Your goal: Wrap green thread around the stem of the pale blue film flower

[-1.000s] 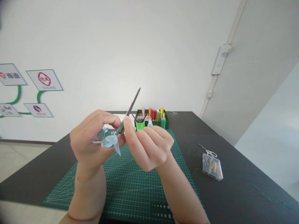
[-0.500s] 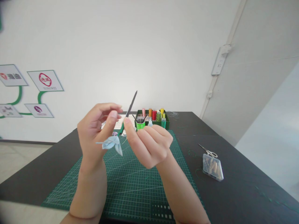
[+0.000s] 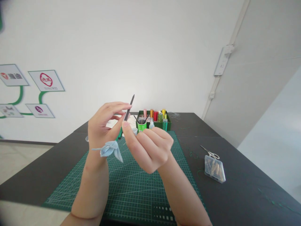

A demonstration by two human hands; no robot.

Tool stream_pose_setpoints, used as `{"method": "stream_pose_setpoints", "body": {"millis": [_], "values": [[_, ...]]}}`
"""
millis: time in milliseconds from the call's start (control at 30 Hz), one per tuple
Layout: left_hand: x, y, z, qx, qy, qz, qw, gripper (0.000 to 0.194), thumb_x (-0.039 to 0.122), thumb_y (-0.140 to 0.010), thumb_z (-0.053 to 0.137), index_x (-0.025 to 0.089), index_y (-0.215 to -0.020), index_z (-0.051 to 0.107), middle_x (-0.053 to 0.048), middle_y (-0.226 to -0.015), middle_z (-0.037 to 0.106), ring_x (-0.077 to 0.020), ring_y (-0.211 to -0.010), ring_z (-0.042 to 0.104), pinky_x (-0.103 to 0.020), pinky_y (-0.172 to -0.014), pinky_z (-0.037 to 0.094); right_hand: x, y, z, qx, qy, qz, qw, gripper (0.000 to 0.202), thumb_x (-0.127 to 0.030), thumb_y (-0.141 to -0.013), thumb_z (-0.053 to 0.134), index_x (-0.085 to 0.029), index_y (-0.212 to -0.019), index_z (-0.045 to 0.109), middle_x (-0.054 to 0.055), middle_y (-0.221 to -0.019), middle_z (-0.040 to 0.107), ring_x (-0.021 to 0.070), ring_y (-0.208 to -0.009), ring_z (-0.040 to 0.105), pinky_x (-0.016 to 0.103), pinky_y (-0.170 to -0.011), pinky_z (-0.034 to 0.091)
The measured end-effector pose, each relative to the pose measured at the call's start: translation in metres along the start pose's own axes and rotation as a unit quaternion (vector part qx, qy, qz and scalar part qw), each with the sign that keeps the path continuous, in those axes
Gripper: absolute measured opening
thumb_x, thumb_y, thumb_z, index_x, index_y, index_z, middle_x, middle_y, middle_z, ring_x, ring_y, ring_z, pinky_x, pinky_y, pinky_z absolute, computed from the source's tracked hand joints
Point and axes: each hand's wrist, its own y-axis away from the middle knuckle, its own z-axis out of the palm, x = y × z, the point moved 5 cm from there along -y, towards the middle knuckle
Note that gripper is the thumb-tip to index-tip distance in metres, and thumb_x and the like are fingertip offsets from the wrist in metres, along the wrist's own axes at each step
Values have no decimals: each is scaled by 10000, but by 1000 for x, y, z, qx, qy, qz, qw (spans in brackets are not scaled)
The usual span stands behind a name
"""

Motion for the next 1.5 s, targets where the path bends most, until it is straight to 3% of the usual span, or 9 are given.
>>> {"method": "stream_pose_setpoints", "body": {"millis": [400, 533, 633, 700, 833, 933, 1233, 1367, 1500], "values": [[5, 2, -4, 42, -36, 21, 998, 148, 150, -924, 700, 229, -1044, 740, -29, -1105, 773, -136, -810, 700, -286, -703, 595, 0, -2, -6, -3, -5, 11, 1000, 126, -67, -909, 688, -79, -1018, 749, -63, -474, 516, 89, -407, 419, 296, -411, 319], [13, 2, -2, -7, -6, 88, 996, 276, 219, -951, 685, 248, -1225, 679, -41, -1215, 765, -192, -1067, 725, -368, -959, 597, 7, -1, -6, 11, -65, 109, 992, 108, -98, -925, 670, -146, -981, 748, -40, -544, 581, 97, -440, 466, 287, -442, 368], [18, 5, 3, -76, 20, 129, 988, 262, 291, -1007, 619, 251, -1263, 660, -37, -1282, 753, -214, -1239, 679, -470, -1247, 385, 21, 2, -7, 50, -149, 293, 943, 128, -114, -873, 727, -211, -791, 713, -63, -534, 522, 90, -457, 449, 253, -441, 366], [18, 6, 6, -112, 25, 120, 986, 265, 294, -1042, 566, 247, -1290, 649, -31, -1265, 761, -198, -1191, 702, -484, -1295, 294, 28, 5, -7, 76, -197, 397, 893, 182, -120, -835, 765, -219, -703, 690, -86, -492, 408, 75, -436, 344, 240, -412, 292], [17, 8, 8, -120, 56, 82, 988, 266, 253, -1082, 492, 230, -1273, 676, -25, -1109, 795, -139, -931, 741, -325, -1027, 546, 35, 6, 0, 70, -287, 481, 826, 111, -127, -794, 807, -208, -754, 742, -106, -492, 349, 50, -430, 265, 216, -402, 250], [17, 7, 8, -114, 44, 53, 991, 255, 210, -1078, 498, 234, -1220, 708, 8, -969, 782, -97, -769, 700, -218, -776, 553, 39, 7, 6, 50, -315, 499, 806, 95, -125, -801, 797, -204, -767, 755, -109, -493, 336, 44, -431, 260, 205, -408, 266], [8, 8, 6, -56, 13, -33, 998, 168, 283, -1070, 555, 214, -1148, 687, 70, -660, 609, -57, -531, 531, -172, -532, 420, 41, 7, 8, -28, -238, 472, 848, 104, -136, -882, 732, -204, -862, 807, -92, -515, 367, 55, -463, 324, 211, -456, 311], [3, 7, 5, -51, -10, -36, 998, 200, 289, -1069, 564, 225, -1206, 695, 58, -742, 687, -47, -540, 539, -168, -537, 418, 36, 3, 5, -66, -169, 404, 897, 111, -128, -892, 717, -185, -870, 808, -88, -517, 386, 55, -466, 334, 222, -472, 318], [1, 6, 4, -67, -24, -39, 997, 244, 300, -1073, 556, 245, -1244, 722, 45, -842, 752, -42, -546, 553, -171, -536, 427, 35, 1, 5, -84, -164, 379, 907, 132, -110, -887, 701, -190, -838, 794, -91, -527, 335, 52, -466, 308, 234, -474, 286]]}}
